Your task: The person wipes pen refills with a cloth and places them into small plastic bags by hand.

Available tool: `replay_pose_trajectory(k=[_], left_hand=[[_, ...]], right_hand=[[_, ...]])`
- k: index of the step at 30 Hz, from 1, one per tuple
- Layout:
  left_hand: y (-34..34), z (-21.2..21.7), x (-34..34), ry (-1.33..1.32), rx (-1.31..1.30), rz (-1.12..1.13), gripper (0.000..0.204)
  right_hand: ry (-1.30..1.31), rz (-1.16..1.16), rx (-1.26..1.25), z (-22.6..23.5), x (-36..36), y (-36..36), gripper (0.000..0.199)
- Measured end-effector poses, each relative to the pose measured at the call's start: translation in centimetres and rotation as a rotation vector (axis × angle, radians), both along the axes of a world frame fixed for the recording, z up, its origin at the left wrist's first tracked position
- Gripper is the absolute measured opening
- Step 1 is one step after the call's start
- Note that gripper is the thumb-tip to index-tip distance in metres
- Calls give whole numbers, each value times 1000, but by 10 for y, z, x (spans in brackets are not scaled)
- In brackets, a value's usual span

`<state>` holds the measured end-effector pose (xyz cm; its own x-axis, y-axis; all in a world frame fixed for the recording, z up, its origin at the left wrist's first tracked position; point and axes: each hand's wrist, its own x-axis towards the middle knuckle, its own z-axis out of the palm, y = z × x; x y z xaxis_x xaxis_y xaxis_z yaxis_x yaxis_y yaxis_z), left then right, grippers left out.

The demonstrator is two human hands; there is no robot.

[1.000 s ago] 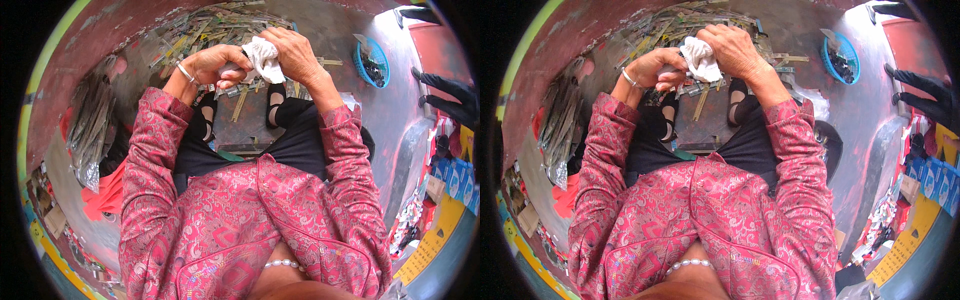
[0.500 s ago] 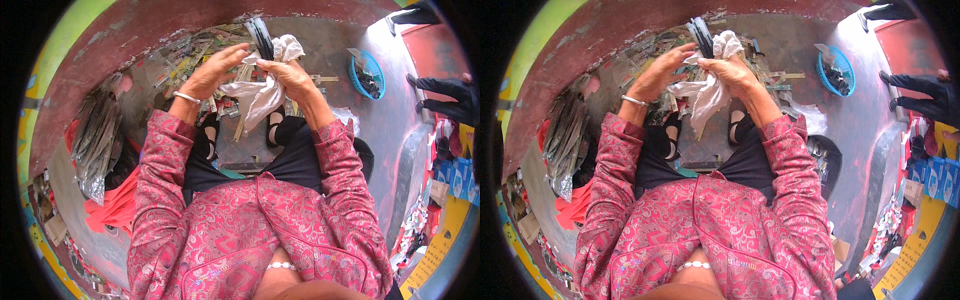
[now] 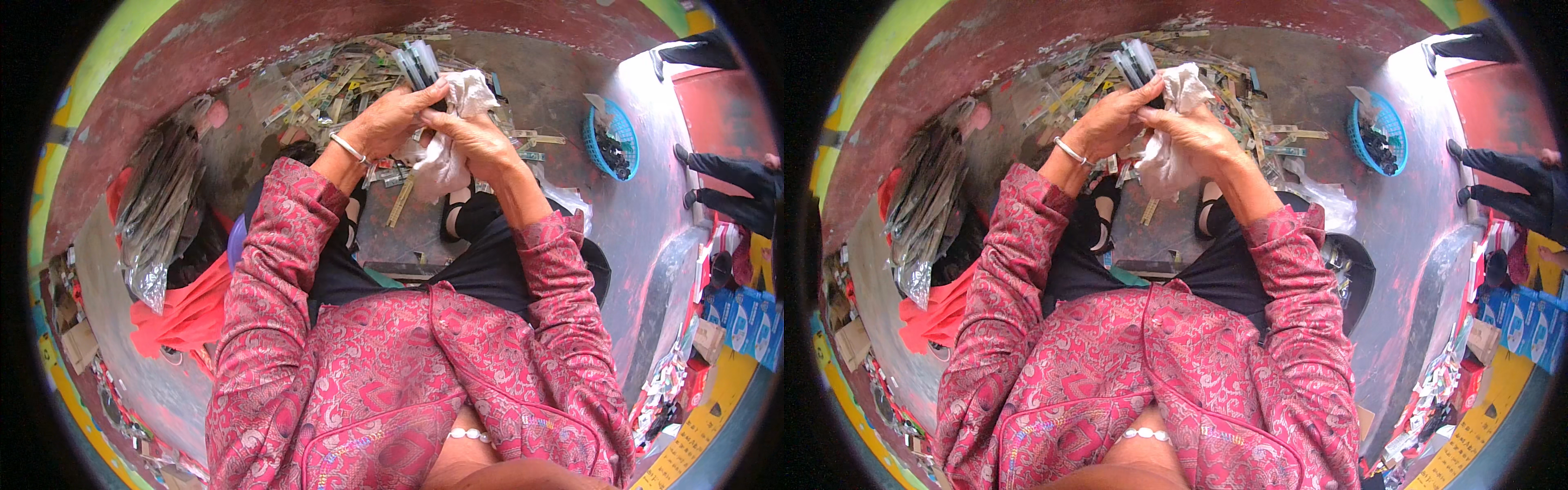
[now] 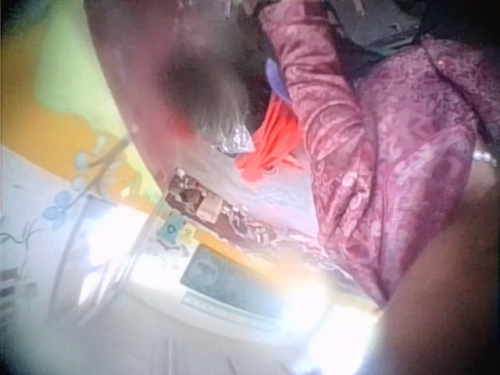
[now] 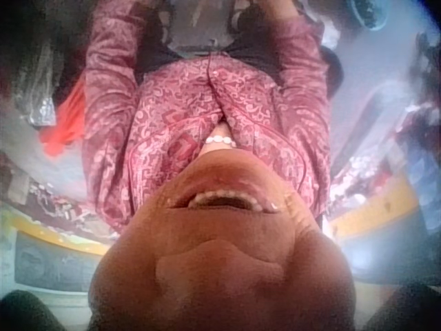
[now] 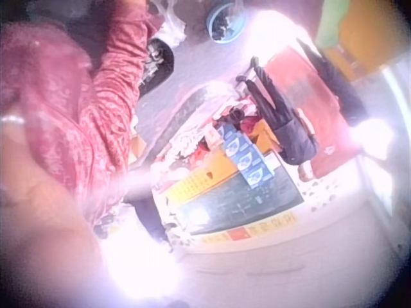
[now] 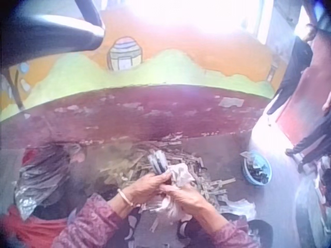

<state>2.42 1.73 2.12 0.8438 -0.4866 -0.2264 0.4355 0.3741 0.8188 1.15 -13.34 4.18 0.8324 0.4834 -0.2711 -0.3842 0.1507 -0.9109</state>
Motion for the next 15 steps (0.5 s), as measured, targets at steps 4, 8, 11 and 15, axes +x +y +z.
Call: replay_pose_trajectory(k=[4,8,11,15], left_hand=[[-1,14,-2,4,-32,109,35],[-4,4,2,74,-64,160,32],[-7,3,2,-12,-46,199,34],[-19,8,-1,-228,-56,361,31]], right_hand=[[195,-87,259,-2,3,-1,34],[255,-116,247,-4,5,0,30],[208,-134,254,-7,8,0,29],[-356,-284,-362,-11,11,8,29]])
